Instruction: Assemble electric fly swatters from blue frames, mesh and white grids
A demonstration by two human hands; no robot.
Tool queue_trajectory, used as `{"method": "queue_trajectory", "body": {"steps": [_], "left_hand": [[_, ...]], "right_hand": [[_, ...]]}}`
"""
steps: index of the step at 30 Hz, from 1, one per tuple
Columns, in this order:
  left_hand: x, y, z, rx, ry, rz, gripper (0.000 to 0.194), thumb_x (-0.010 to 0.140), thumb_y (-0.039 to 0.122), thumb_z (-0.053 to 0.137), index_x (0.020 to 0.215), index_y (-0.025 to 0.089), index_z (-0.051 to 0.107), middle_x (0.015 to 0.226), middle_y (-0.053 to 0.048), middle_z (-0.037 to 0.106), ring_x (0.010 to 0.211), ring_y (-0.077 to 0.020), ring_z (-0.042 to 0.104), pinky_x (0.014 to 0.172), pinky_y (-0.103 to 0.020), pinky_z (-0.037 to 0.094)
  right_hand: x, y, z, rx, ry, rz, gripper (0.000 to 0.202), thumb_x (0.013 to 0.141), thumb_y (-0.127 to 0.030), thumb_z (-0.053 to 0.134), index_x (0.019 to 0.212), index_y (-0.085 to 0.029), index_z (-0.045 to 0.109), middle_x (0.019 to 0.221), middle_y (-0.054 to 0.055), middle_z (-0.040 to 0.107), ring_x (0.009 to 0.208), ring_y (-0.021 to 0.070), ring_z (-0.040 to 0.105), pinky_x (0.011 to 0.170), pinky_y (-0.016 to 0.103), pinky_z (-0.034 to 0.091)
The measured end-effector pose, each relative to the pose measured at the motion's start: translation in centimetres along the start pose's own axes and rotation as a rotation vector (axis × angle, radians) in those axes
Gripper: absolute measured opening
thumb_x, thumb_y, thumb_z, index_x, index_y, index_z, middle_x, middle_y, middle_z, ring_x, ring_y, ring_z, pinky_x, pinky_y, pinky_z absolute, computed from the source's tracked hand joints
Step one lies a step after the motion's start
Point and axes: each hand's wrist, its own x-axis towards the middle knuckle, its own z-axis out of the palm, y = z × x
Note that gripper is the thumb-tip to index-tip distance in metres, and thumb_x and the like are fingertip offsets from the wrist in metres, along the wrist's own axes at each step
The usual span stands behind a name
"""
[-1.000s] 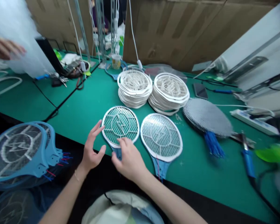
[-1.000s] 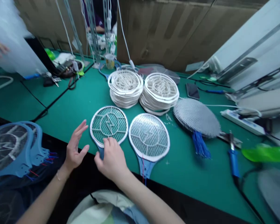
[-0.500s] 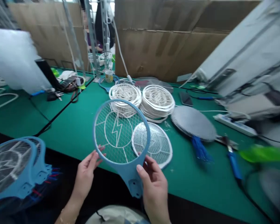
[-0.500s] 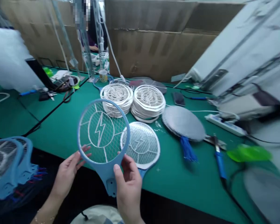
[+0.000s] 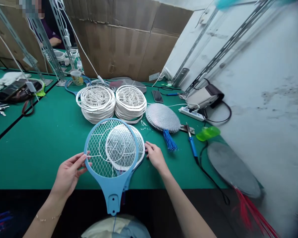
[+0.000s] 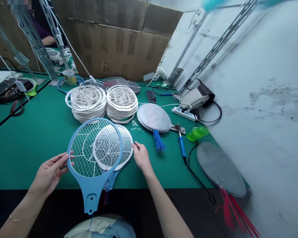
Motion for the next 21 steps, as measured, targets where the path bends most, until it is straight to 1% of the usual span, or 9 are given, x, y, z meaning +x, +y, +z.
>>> {"method": "queue_trajectory", "body": {"steps": [3,5,6,8,10,14,16,18,21], "left_hand": [[0.5,-0.1,1.2,0.034,-0.034,-0.013,0.048,0.046,0.039,0.096,0.084,0.014,0.079,0.076,-0.006,0.075,0.062,-0.0166,0.069,0.057,-0.027,0.061],[0.9,-0.2,2.0,0.075,-0.076,-0.013,0.048,0.048,0.041,0.095,0.084,0.014,0.079,0.076,-0.007,0.075,0.061,-0.0171,0.068,0.058,-0.029,0.062],[1.3,-0.2,2.4,0.104,-0.098,-0.009,0.048,0.050,0.043,0.095,0.084,0.013,0.079,0.076,-0.007,0.075,0.062,-0.0175,0.068,0.059,-0.030,0.062],[2.2,-0.1,3.1,0.175,-0.126,0.008,0.050,0.051,0.046,0.093,0.086,0.013,0.079,0.077,-0.009,0.075,0.064,-0.0186,0.069,0.061,-0.031,0.062],[3.3,0.2,3.6,0.270,-0.109,0.044,0.053,0.051,0.048,0.092,0.089,0.013,0.079,0.081,-0.010,0.076,0.069,-0.0204,0.071,0.062,-0.031,0.062],[5.3,0.8,3.8,0.508,-0.082,0.141,0.054,0.059,0.046,0.087,0.100,0.011,0.077,0.095,-0.013,0.078,0.082,-0.0251,0.073,0.063,-0.032,0.062],[6.0,0.7,3.8,0.574,-0.092,0.168,0.051,0.065,0.044,0.082,0.103,0.010,0.076,0.097,-0.014,0.077,0.084,-0.0259,0.073,0.063,-0.032,0.062],[6.5,0.2,3.7,0.628,-0.104,0.195,0.048,0.070,0.043,0.079,0.104,0.010,0.076,0.094,-0.013,0.077,0.081,-0.0259,0.073,0.062,-0.033,0.062],[7.1,-1.0,3.5,0.735,-0.116,0.271,0.043,0.076,0.042,0.074,0.105,0.011,0.076,0.091,-0.012,0.075,0.078,-0.0253,0.071,0.057,-0.032,0.061]], "right_hand": [[-0.6,-1.0,0.4,0.101,-0.007,0.125,0.060,0.092,-0.064,0.046,0.106,-0.012,0.074,0.090,0.012,0.070,0.070,0.0206,0.063,0.056,0.030,0.052],[-1.4,-2.0,0.4,0.233,-0.067,0.233,0.065,0.092,-0.068,0.043,0.104,-0.012,0.074,0.084,0.010,0.068,0.060,0.0176,0.058,0.046,0.027,0.044],[-1.7,-2.5,0.4,0.287,-0.102,0.267,0.065,0.091,-0.069,0.046,0.103,-0.012,0.074,0.078,0.008,0.066,0.056,0.0160,0.054,0.044,0.026,0.041],[-2.1,-3.1,0.6,0.318,-0.137,0.260,0.060,0.088,-0.066,0.054,0.102,-0.012,0.074,0.069,0.004,0.062,0.052,0.0138,0.047,0.045,0.025,0.037],[-2.1,-3.2,1.0,0.256,-0.130,0.206,0.054,0.089,-0.060,0.056,0.105,-0.011,0.074,0.066,0.002,0.061,0.054,0.0137,0.046,0.051,0.026,0.038],[-1.8,-3.5,2.0,0.013,-0.141,0.134,0.051,0.096,-0.048,0.045,0.120,-0.012,0.072,0.071,0.005,0.066,0.061,0.0173,0.053,0.060,0.029,0.040],[-1.7,-3.7,2.5,-0.087,-0.146,0.153,0.053,0.097,-0.042,0.041,0.130,-0.010,0.067,0.077,0.008,0.069,0.064,0.0198,0.057,0.063,0.030,0.043],[-1.7,-3.8,3.0,-0.168,-0.168,0.206,0.056,0.097,-0.037,0.040,0.140,-0.006,0.058,0.080,0.012,0.072,0.066,0.0226,0.062,0.063,0.031,0.045],[-1.7,-3.5,3.8,-0.338,-0.169,0.231,0.056,0.097,-0.029,0.039,0.146,-0.004,0.051,0.095,0.018,0.073,0.080,0.0279,0.068,0.069,0.034,0.049]]}}
